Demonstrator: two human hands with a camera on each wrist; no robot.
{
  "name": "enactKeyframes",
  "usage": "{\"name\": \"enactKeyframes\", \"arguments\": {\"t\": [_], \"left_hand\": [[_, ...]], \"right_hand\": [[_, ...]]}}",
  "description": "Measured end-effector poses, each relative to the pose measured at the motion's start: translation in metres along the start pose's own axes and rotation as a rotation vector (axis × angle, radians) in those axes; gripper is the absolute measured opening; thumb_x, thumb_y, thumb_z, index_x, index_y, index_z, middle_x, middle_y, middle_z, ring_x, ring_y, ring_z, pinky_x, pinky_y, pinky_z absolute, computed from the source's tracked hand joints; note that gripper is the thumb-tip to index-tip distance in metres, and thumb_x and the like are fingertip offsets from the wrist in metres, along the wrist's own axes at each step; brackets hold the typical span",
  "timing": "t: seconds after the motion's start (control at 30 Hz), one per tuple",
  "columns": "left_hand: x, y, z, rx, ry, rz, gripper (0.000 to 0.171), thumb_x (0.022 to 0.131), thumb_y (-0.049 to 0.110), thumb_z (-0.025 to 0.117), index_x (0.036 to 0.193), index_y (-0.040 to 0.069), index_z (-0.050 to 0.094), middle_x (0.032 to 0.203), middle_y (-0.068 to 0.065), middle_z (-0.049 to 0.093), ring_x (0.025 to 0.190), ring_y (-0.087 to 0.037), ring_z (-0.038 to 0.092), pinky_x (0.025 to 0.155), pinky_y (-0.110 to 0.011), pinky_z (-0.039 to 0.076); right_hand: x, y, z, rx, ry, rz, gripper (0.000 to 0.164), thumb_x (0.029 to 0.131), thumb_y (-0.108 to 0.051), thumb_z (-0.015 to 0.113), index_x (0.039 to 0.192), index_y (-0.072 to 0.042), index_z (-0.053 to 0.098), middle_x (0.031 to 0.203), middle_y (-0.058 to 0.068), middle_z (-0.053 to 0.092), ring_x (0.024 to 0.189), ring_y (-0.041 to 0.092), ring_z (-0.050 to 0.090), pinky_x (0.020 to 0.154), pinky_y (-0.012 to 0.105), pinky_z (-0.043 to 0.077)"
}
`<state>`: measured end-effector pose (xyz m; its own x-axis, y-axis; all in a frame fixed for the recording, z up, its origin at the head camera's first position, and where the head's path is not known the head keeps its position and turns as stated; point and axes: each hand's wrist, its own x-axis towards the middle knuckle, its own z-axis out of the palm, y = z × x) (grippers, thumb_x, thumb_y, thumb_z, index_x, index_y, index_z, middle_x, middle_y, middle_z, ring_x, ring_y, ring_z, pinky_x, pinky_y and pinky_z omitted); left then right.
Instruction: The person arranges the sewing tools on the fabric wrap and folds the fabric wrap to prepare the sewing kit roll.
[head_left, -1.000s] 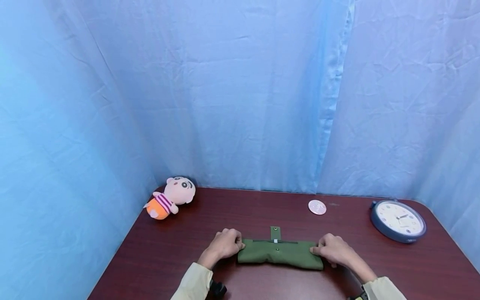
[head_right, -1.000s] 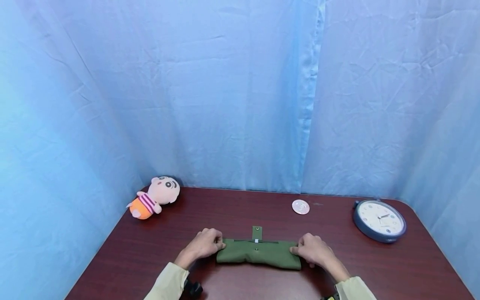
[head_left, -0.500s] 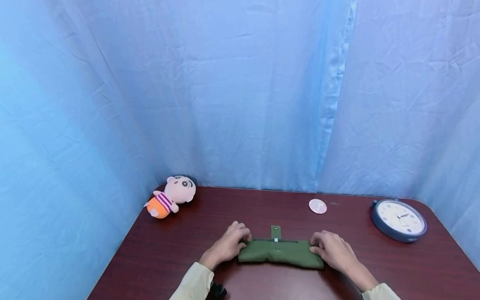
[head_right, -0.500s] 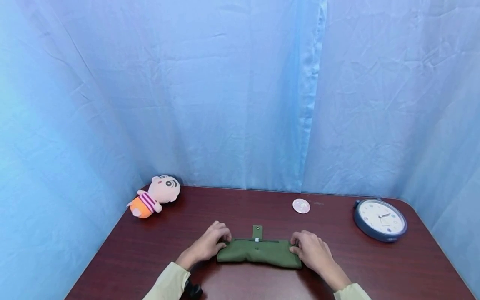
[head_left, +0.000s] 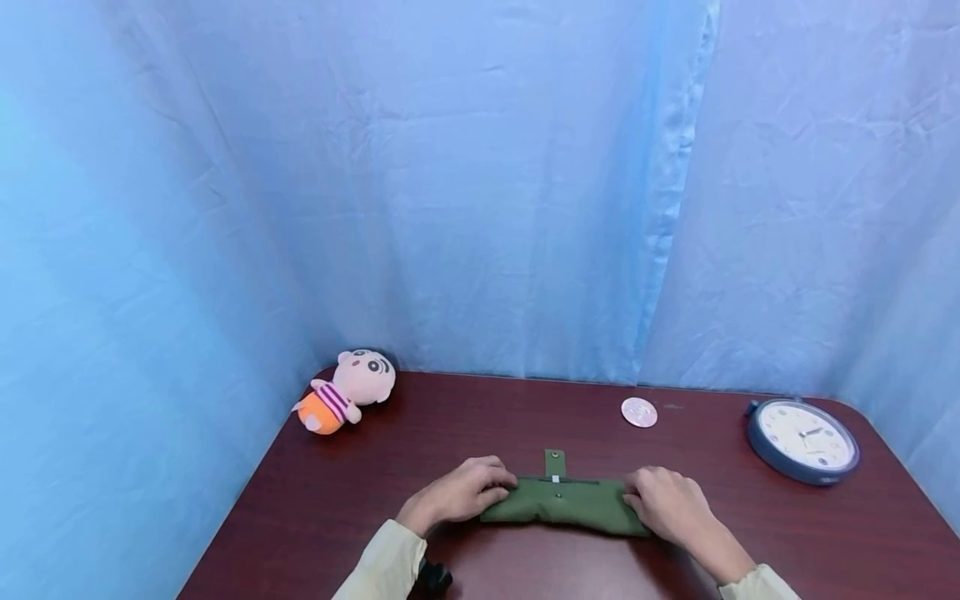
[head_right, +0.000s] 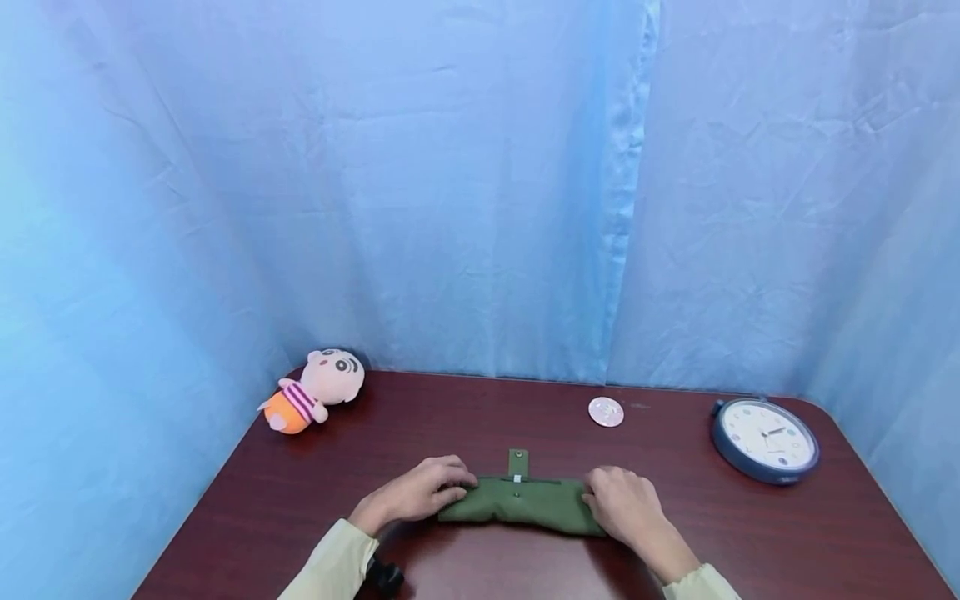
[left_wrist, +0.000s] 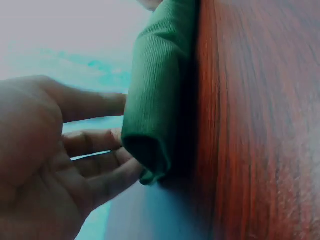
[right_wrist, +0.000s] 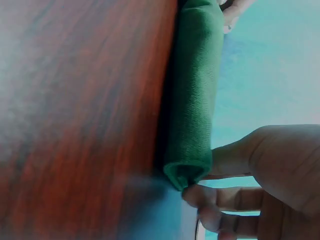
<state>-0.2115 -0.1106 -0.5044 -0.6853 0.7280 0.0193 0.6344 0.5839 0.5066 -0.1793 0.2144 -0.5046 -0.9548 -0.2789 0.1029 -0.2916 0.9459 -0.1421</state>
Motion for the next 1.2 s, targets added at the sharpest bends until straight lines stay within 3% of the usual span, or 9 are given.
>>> {"name": "enactKeyframes", "arguments": {"t": [0.13, 0.3, 0.53, 0.67, 0.8, 0.93, 1.2], "left_hand": [[-0.003, 0.011, 0.002, 0.053, -0.059, -0.042, 0.048, 0.099, 0.039, 0.062, 0.142, 0.02, 0.057, 0.146, -0.005, 0.055, 0.124, -0.017, 0.055, 0.103, -0.029, 0.048], [-0.006, 0.02, 0.012, 0.198, -0.071, 0.004, 0.063, 0.096, 0.054, 0.059, 0.153, 0.033, 0.043, 0.161, 0.005, 0.04, 0.107, -0.012, 0.047, 0.096, -0.037, 0.048], [-0.008, 0.024, 0.021, 0.368, 0.01, 0.044, 0.062, 0.095, 0.051, 0.062, 0.151, 0.031, 0.046, 0.154, 0.012, 0.05, 0.098, -0.009, 0.045, 0.083, -0.024, 0.042], [-0.008, 0.024, 0.024, 0.436, 0.055, 0.082, 0.058, 0.097, 0.043, 0.063, 0.15, 0.027, 0.048, 0.152, 0.01, 0.052, 0.099, -0.012, 0.047, 0.082, -0.024, 0.041], [-0.009, 0.021, 0.029, 0.451, 0.117, 0.136, 0.054, 0.097, 0.037, 0.063, 0.148, 0.022, 0.051, 0.149, 0.005, 0.057, 0.118, -0.021, 0.056, 0.093, -0.033, 0.047], [-0.009, 0.017, 0.033, 0.417, 0.151, 0.177, 0.051, 0.098, 0.031, 0.062, 0.146, 0.017, 0.054, 0.146, 0.001, 0.059, 0.134, -0.025, 0.056, 0.106, -0.041, 0.047], [-0.007, 0.017, 0.032, 0.352, 0.099, 0.142, 0.047, 0.1, 0.026, 0.059, 0.146, 0.017, 0.054, 0.147, 0.001, 0.058, 0.136, -0.022, 0.056, 0.109, -0.04, 0.046]], "right_hand": [[0.001, 0.0, -0.003, 0.036, -0.033, 0.018, 0.038, 0.083, -0.018, 0.078, 0.061, -0.023, 0.047, 0.063, -0.008, 0.049, 0.058, 0.01, 0.044, 0.051, 0.035, 0.037], [0.003, -0.001, -0.004, 0.059, -0.051, 0.029, 0.048, 0.083, -0.016, 0.076, 0.057, -0.021, 0.036, 0.059, -0.009, 0.033, 0.055, 0.011, 0.038, 0.051, 0.032, 0.031], [0.006, -0.001, -0.005, 0.06, -0.075, 0.036, 0.05, 0.082, -0.016, 0.076, 0.056, -0.021, 0.034, 0.057, -0.009, 0.03, 0.053, 0.012, 0.039, 0.051, 0.033, 0.031], [0.008, -0.003, -0.008, 0.05, -0.085, 0.031, 0.054, 0.083, -0.015, 0.075, 0.056, -0.021, 0.029, 0.058, -0.008, 0.027, 0.053, 0.012, 0.035, 0.05, 0.033, 0.03], [0.011, -0.004, -0.01, 0.043, -0.097, 0.019, 0.055, 0.083, -0.012, 0.073, 0.057, -0.021, 0.026, 0.059, -0.008, 0.022, 0.054, 0.012, 0.032, 0.05, 0.032, 0.029], [0.013, -0.005, -0.011, 0.034, -0.11, 0.013, 0.051, 0.082, -0.011, 0.073, 0.056, -0.02, 0.03, 0.058, -0.008, 0.027, 0.054, 0.012, 0.035, 0.05, 0.033, 0.031], [0.021, -0.008, -0.023, 0.0, -0.189, -0.013, 0.033, 0.081, -0.013, 0.075, 0.062, -0.015, 0.049, 0.062, 0.0, 0.052, 0.057, 0.016, 0.052, 0.052, 0.041, 0.044]]}}
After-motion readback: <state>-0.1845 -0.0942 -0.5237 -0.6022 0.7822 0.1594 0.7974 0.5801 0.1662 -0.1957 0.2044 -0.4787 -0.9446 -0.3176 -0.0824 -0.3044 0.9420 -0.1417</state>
